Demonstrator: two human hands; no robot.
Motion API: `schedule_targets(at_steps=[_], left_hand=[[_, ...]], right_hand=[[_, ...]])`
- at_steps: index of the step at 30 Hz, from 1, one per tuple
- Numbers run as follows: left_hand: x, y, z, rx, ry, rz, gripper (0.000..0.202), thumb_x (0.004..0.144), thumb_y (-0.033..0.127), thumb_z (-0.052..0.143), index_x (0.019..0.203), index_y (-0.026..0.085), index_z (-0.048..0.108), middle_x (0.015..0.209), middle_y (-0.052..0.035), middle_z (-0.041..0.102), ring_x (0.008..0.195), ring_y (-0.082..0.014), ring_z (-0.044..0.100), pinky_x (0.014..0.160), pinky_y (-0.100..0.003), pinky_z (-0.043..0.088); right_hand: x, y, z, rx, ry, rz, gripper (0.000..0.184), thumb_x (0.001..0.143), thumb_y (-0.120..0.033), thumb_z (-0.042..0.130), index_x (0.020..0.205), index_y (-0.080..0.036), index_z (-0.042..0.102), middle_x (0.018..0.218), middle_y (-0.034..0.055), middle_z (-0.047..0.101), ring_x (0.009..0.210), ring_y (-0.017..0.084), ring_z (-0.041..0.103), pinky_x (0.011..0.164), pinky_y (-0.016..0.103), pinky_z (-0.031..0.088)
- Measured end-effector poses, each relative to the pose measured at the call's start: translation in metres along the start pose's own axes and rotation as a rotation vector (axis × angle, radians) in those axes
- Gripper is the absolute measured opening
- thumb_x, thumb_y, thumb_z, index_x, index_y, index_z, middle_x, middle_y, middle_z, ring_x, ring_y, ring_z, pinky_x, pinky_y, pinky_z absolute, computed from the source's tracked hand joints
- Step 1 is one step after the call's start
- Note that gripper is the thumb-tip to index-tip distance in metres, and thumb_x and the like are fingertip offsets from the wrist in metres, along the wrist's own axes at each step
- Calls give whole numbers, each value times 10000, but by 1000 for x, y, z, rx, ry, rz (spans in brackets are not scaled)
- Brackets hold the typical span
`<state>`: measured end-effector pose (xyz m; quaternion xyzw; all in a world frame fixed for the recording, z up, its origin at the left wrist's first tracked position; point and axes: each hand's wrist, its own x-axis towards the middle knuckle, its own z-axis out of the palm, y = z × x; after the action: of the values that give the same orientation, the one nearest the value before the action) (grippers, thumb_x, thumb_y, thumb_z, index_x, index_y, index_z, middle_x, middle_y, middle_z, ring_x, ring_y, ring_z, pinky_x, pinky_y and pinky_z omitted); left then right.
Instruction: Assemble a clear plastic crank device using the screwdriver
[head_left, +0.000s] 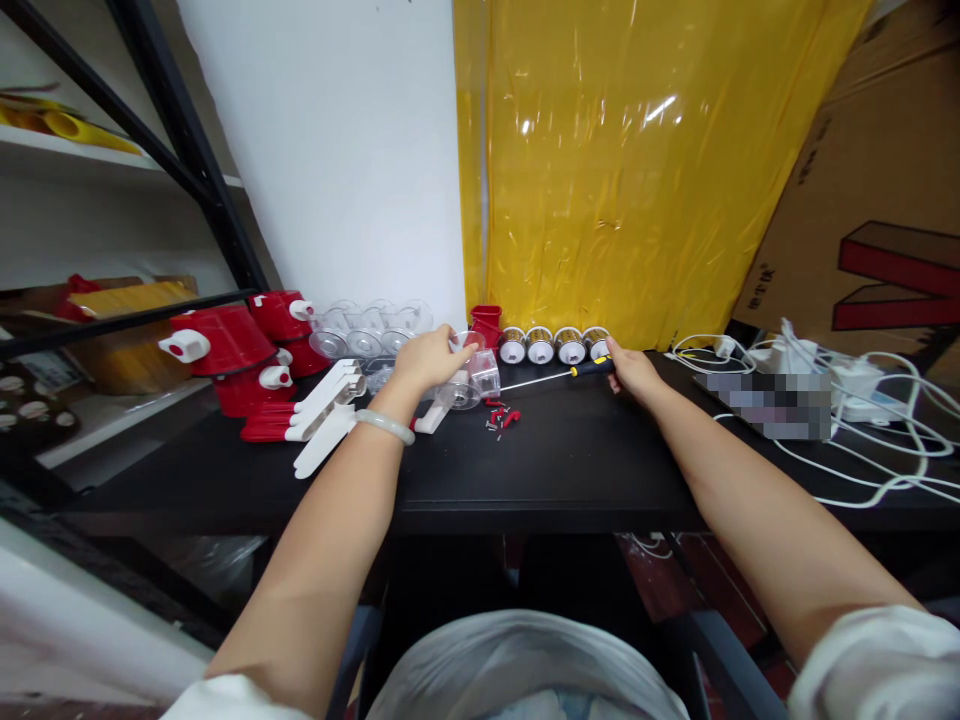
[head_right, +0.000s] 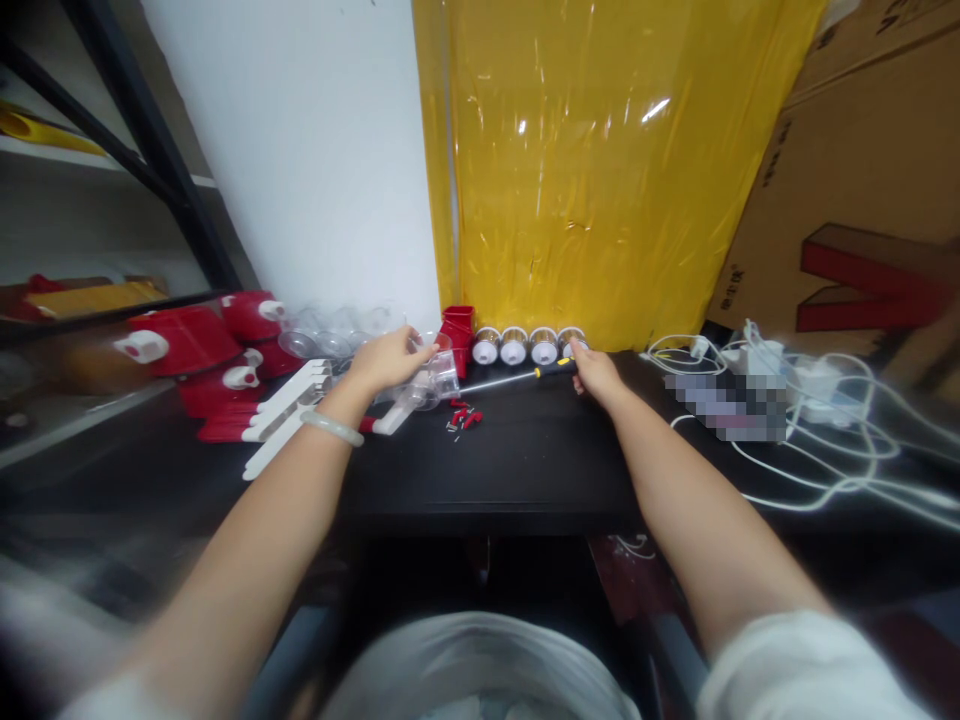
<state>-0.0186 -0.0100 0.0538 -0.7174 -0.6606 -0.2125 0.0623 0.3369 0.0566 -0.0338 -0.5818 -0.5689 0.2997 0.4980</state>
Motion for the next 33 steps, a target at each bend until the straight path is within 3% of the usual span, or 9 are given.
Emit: schedule_targets(at_steps=[5,9,14,19,22,24,27,30,33], left_hand=[[-1,1,-1,7,-3,-7,628,839,718,384,1163,218,583,1090,-130,701,1017,-319,638,849,-408,449],[-1,2,-1,18,-1,-6,629,838,724,383,1154,219,585,1084,-124,706,1004,-315,646,840,-400,459],[-1,1,-1,14,1,-8,637,838,726,378,1148,210,583,1093,-132,706,995,-320,649,835,-404,463],[-1,2,-2,11,-12,-9,632,839,726,382,1158,216,577,1109,-133,704,1020,-314,643,848,-400,457],[0,1,-1,16,-1,-1,631,841,727,376,1147,215,580,1102,-129,705,1003,-316,647,834,-402,461],[0,0,0,15,0,2,630,842,726,375,1148,216,582,1101,-127,704,999,-317,647,833,-402,463],[1,-1,0,18,-1,5,632,841,726,378,1151,214,580,1100,-127,704,999,-317,647,833,-402,463],[0,0,0,24,6,10,628,839,727,376,1132,211,582,1085,-123,709,982,-315,652,816,-397,464],[-1,1,-1,21,7,13,624,839,725,375,1123,211,584,1070,-123,711,973,-313,654,806,-395,465]], right_hand=[[-3,-10,5,207,-48,195,364,954,-393,347,795,-178,595,542,65,649,484,190,647,456,257,466],[-10,-20,6,406,-94,172,263,885,-196,366,958,-176,618,730,44,715,607,178,713,507,242,501],[-13,-22,3,353,-108,79,168,939,-278,418,922,-193,562,593,24,673,495,154,663,442,200,434],[-7,-9,1,128,-39,-43,333,932,-496,478,775,-210,544,360,-34,487,282,115,425,342,214,316],[-4,-3,0,35,-13,-45,434,917,-572,460,684,-212,527,341,-18,464,277,113,405,337,226,312],[-3,-5,1,56,-12,10,460,950,-539,381,665,-207,524,365,14,508,306,128,463,358,231,354],[-4,-12,5,206,-45,157,408,971,-365,274,747,-184,562,461,50,604,397,159,587,402,228,409],[-7,-19,7,335,-75,197,261,909,-237,351,872,-168,601,593,44,678,491,160,659,442,217,442],[-9,-19,7,343,-87,148,180,891,-254,442,911,-176,604,641,36,693,540,163,684,473,216,459]])
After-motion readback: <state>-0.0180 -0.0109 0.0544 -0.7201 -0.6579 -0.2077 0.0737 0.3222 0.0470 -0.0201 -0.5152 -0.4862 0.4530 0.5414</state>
